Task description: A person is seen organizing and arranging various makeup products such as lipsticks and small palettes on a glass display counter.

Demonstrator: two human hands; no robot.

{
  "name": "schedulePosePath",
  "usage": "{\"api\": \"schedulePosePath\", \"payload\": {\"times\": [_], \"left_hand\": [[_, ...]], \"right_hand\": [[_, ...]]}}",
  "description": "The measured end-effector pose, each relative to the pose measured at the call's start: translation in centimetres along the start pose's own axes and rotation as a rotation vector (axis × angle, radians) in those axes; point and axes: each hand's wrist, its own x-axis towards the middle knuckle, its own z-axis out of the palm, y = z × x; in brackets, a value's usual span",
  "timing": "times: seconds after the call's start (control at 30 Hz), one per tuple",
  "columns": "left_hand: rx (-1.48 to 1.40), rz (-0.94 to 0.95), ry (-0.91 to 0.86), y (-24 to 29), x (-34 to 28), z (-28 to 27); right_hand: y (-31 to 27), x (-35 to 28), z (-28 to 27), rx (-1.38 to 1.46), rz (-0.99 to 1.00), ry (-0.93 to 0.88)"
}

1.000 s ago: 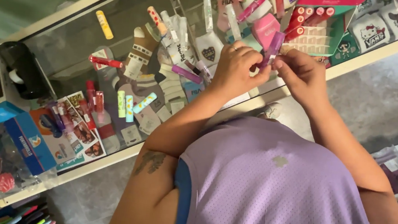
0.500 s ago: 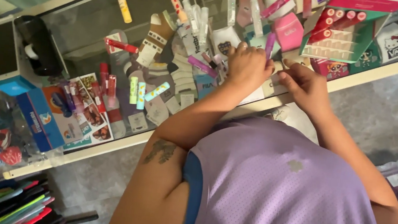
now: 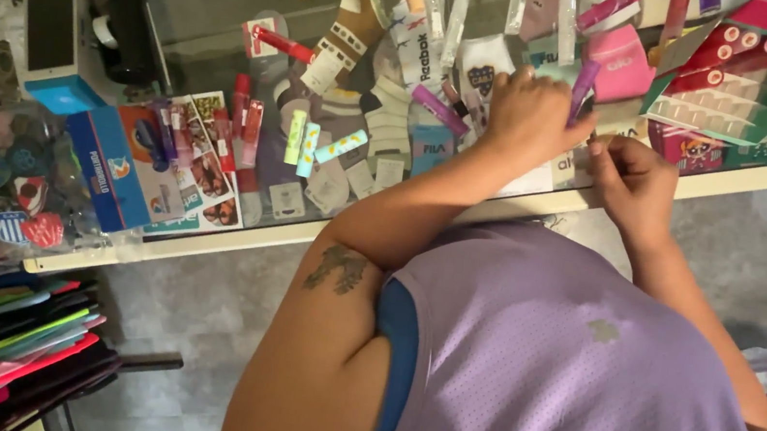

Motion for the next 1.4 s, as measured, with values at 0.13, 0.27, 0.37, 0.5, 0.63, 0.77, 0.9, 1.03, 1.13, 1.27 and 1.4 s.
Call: {"api": "schedulePosePath", "payload": {"times": [0.13,0.27,0.37,0.5,0.63,0.77,0.9,1.03,1.13,1.27,1.4], "left_hand": [[0.057,-0.089,-0.244,-1.7,4.4,-6.2],[0.263,-0.332,-0.189,-5.8,5.9,-8.3],[0.333,-0.396,-0.209,-8.3,6.1,-7.5],[0.437,-0.349,-0.088,-10.5,5.6,-4.9],[0.500,-0.317,0.025,-11.0,5.4,-3.7],[0.414,-0.317,-0.028,-11.5,5.2,-3.5],[0.419,-0.320,-0.046,-11.9,5.1,-3.2],[0.429,-0.342,-0.070,-11.5,5.4,-3.9],[0.349,-0.362,-0.142,-11.4,5.5,-4.5],[0.352,-0.342,-0.121,-11.8,5.3,-4.0],[0.365,-0.357,-0.142,-11.9,5.4,-3.7]], "right_hand": [[-2.9,-0.2,-0.6,0.026,0.071,-0.045],[-2.0,-0.2,-0.3,0.000,0.056,-0.035],[-2.5,-0.3,-0.5,-0.020,0.047,-0.025],[-3.4,-0.2,-0.4,-0.009,0.040,-0.013],[-3.2,-0.1,-0.4,-0.027,0.051,-0.008],[-3.0,-0.1,-0.3,-0.043,0.037,-0.011],[-2.7,-0.1,-0.2,-0.060,0.016,-0.002],[-3.1,-0.1,-0.3,-0.040,0.013,-0.003],[-3.4,-0.1,-0.5,-0.036,0.026,-0.015],[-3.4,-0.2,-0.5,-0.036,0.033,-0.022],[-3.7,-0.2,-0.7,-0.024,0.065,-0.028]]}}
